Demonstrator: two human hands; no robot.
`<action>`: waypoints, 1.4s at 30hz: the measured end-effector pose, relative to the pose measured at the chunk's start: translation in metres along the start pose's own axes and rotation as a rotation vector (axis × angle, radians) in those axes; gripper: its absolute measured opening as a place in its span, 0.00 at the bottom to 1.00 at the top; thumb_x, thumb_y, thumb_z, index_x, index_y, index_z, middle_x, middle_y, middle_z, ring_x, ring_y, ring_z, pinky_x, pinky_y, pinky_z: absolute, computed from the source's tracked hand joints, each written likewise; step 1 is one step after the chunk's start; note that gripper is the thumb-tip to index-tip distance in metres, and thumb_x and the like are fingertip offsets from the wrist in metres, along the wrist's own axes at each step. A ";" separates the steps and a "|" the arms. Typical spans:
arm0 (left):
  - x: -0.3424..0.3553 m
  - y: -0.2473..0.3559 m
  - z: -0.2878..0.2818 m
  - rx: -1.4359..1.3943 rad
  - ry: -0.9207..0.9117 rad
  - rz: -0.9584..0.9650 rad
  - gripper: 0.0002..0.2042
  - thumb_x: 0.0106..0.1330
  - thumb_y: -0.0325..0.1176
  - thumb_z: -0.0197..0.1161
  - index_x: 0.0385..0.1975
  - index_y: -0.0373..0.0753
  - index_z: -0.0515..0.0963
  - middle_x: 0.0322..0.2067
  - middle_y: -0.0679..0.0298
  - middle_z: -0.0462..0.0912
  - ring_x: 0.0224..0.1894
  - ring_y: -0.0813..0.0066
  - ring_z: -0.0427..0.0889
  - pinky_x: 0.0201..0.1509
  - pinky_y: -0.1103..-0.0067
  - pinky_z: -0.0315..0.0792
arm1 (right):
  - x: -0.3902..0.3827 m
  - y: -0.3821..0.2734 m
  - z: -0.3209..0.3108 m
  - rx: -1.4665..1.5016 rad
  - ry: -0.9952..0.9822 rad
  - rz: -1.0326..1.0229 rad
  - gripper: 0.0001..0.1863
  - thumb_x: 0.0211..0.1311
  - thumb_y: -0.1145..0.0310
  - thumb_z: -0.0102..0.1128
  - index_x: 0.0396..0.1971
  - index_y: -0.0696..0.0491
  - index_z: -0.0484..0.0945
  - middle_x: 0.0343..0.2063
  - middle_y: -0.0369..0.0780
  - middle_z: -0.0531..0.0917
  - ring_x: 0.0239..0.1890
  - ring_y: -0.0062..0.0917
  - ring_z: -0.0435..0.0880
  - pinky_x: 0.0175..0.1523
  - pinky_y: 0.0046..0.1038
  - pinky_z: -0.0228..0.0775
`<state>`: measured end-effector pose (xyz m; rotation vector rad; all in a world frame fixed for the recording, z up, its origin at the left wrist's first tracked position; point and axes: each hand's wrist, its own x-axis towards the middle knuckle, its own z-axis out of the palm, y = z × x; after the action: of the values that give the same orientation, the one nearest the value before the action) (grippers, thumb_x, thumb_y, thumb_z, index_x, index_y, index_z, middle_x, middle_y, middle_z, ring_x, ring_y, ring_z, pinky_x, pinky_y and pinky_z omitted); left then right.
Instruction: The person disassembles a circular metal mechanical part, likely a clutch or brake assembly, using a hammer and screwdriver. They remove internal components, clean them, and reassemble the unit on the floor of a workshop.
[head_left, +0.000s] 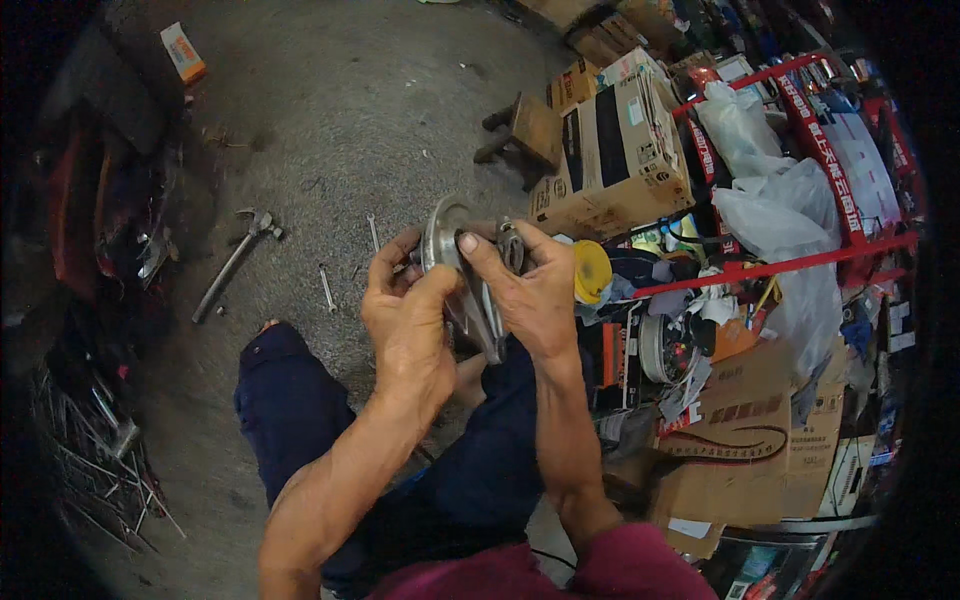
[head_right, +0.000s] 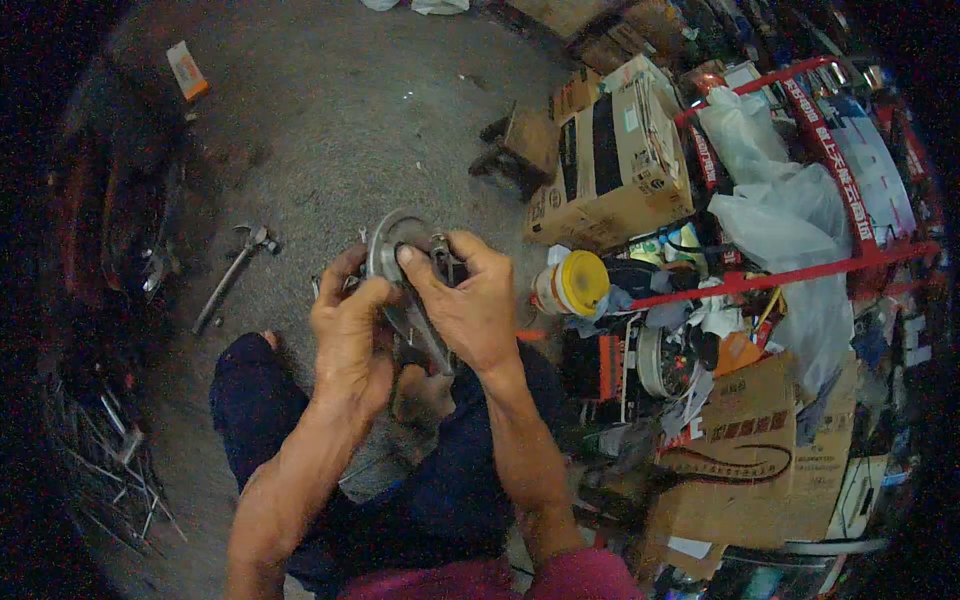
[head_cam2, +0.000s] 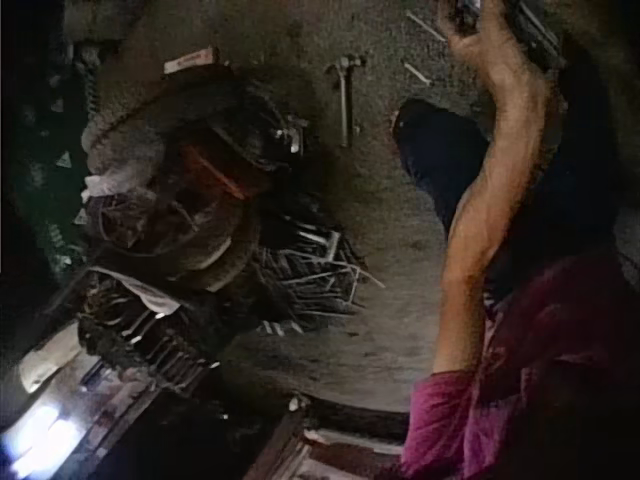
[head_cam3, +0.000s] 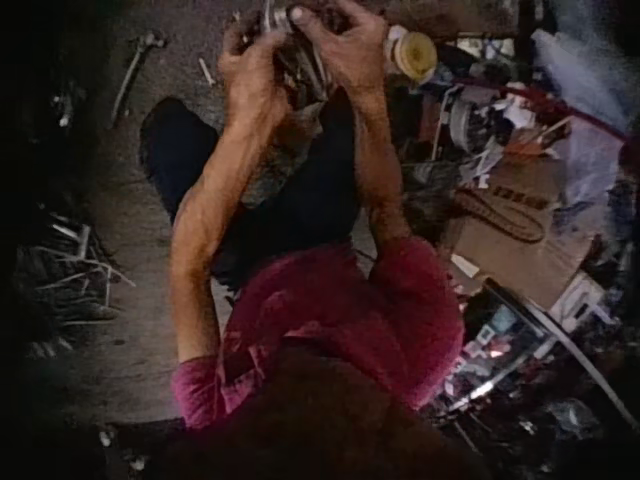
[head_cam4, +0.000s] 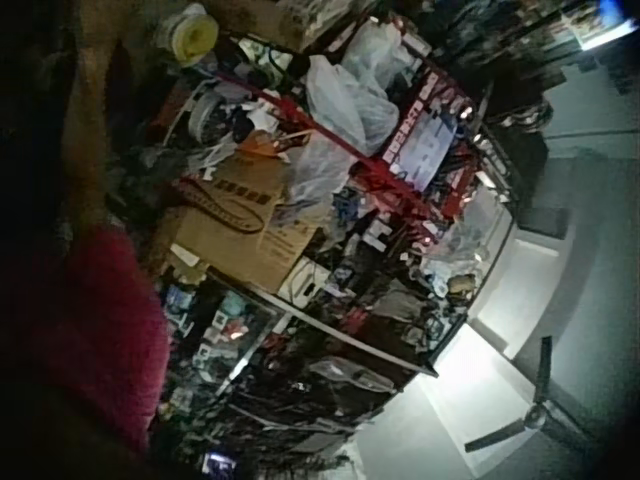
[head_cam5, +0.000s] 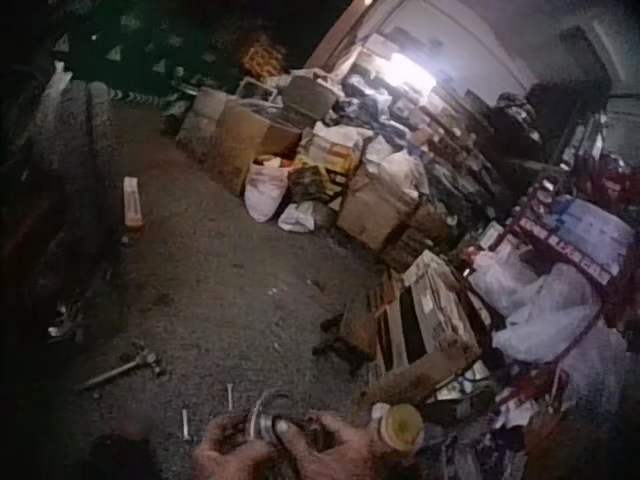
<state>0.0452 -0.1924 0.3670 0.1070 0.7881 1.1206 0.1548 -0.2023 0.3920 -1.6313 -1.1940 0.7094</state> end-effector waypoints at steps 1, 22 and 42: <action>0.001 0.001 0.000 -0.024 -0.003 -0.037 0.26 0.52 0.19 0.62 0.54 0.32 0.68 0.34 0.63 0.76 0.32 0.78 0.76 0.37 0.83 0.72 | -0.001 -0.001 -0.002 -0.024 -0.006 0.001 0.08 0.60 0.73 0.66 0.36 0.61 0.82 0.30 0.35 0.85 0.31 0.12 0.78 0.37 0.17 0.71; 0.001 0.011 0.000 -0.038 -0.124 -0.098 0.24 0.53 0.18 0.58 0.53 0.33 0.68 0.38 0.60 0.77 0.39 0.73 0.76 0.46 0.76 0.74 | -0.005 -0.004 -0.016 -0.292 -0.079 -0.506 0.24 0.44 0.79 0.67 0.48 0.55 0.79 0.47 0.45 0.80 0.49 0.37 0.82 0.51 0.30 0.75; -0.001 0.019 -0.007 0.067 -0.144 -0.047 0.24 0.54 0.20 0.58 0.54 0.33 0.68 0.40 0.63 0.77 0.41 0.74 0.76 0.50 0.78 0.71 | 0.004 -0.005 -0.022 -0.244 -0.215 -0.512 0.22 0.47 0.78 0.70 0.46 0.59 0.81 0.43 0.46 0.83 0.45 0.33 0.84 0.49 0.28 0.74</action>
<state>0.0258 -0.1866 0.3711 0.2216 0.6955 1.0301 0.1733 -0.2067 0.4048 -1.3709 -1.8253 0.4263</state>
